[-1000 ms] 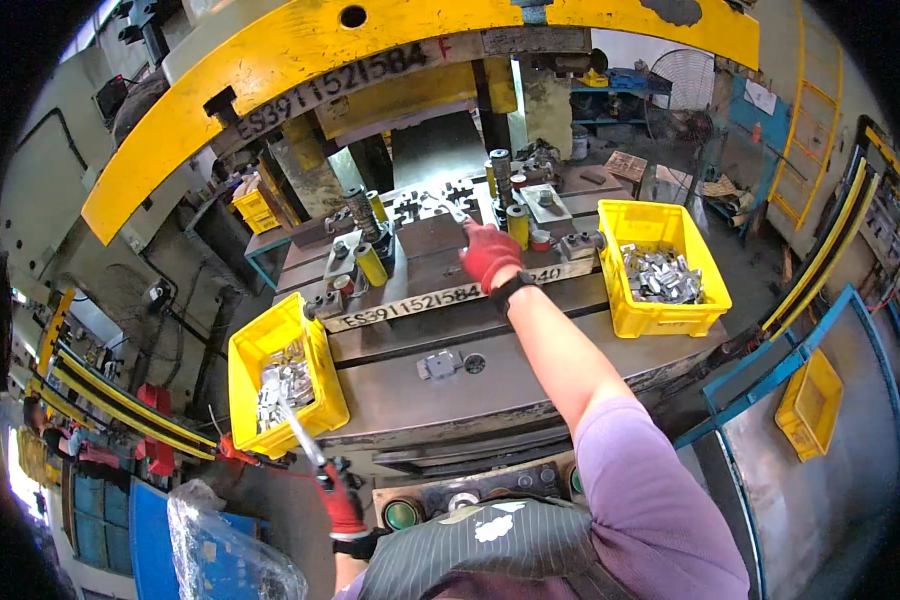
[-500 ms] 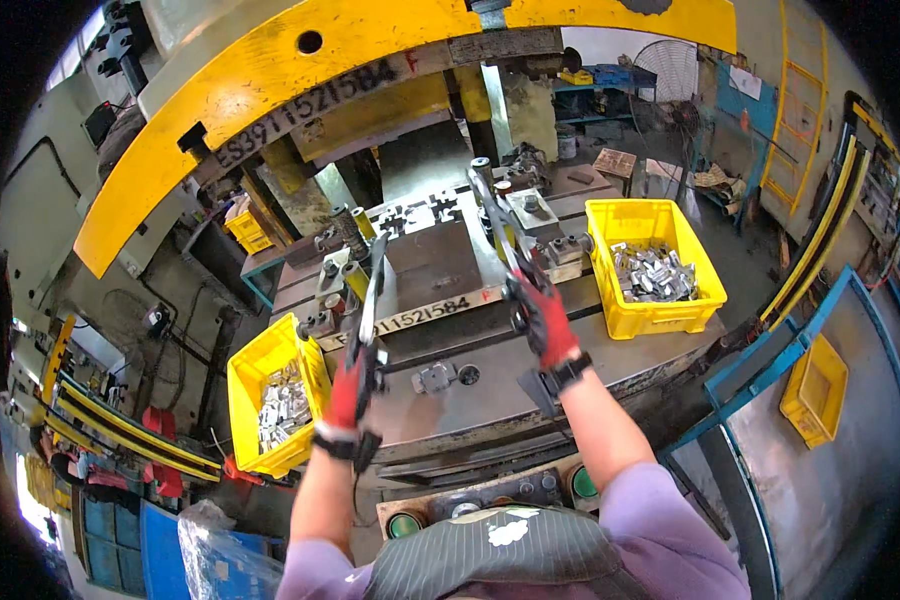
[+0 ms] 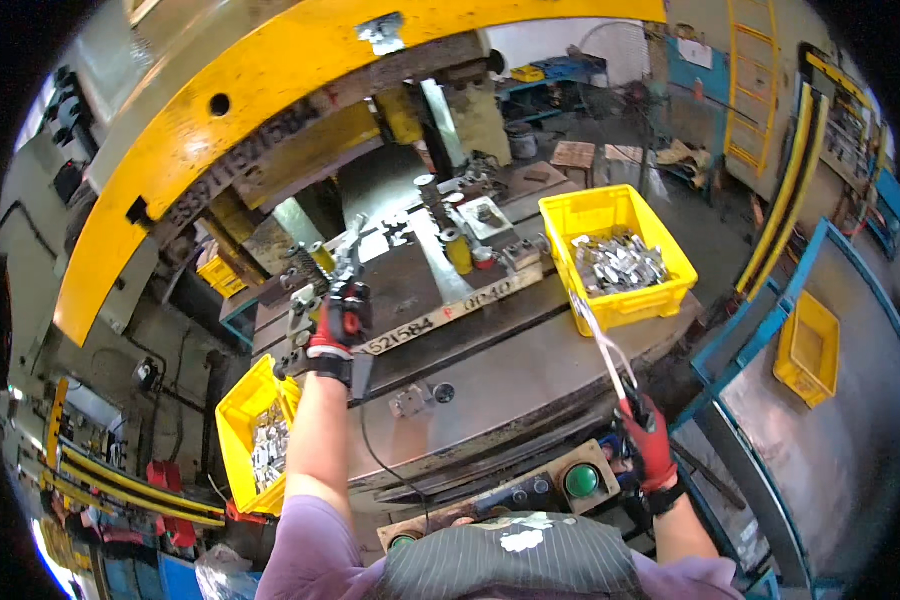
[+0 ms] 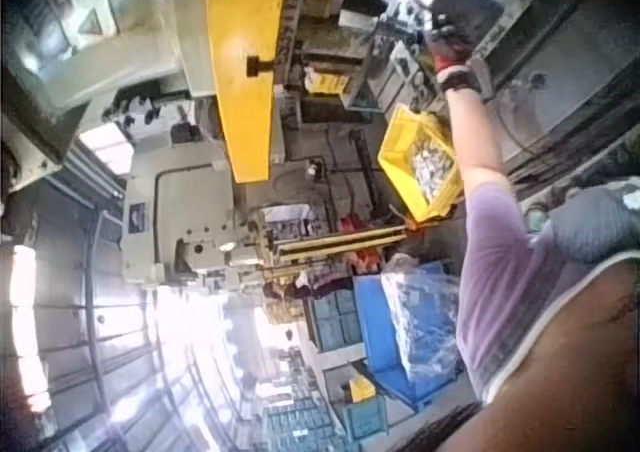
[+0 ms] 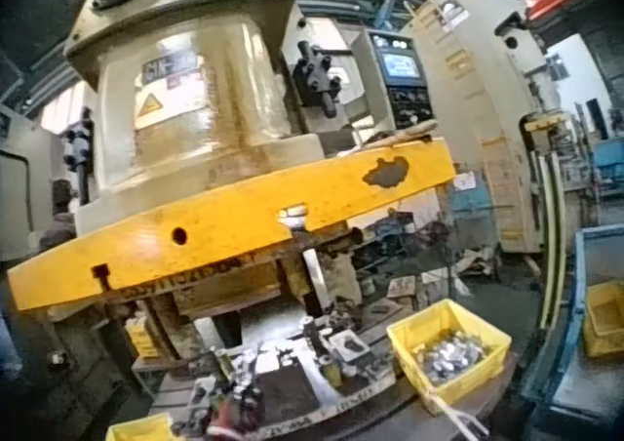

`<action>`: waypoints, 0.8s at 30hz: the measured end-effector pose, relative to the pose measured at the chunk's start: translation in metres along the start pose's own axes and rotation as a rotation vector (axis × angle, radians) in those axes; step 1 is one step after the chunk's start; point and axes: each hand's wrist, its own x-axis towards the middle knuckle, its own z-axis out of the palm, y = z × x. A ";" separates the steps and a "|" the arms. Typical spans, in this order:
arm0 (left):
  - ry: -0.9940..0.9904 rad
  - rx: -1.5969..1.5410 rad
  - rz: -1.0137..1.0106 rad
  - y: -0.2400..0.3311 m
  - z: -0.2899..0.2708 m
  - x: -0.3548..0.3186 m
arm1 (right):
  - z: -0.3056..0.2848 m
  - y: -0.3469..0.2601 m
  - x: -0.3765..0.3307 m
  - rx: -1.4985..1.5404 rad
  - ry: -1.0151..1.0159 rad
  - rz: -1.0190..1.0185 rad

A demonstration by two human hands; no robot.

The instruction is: The person operates a hydraulic press machine in a workshop, using two long metal tongs to place small metal parts into the press die. The person repeatedly picks up parts from a yellow bin, positions them in the machine, and presses a green button to activate the press. The processed parts are then moved to a second yellow bin.

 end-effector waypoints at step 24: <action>0.967 0.810 0.807 -0.085 0.005 -0.379 | -0.032 0.071 0.138 -0.599 0.320 -0.283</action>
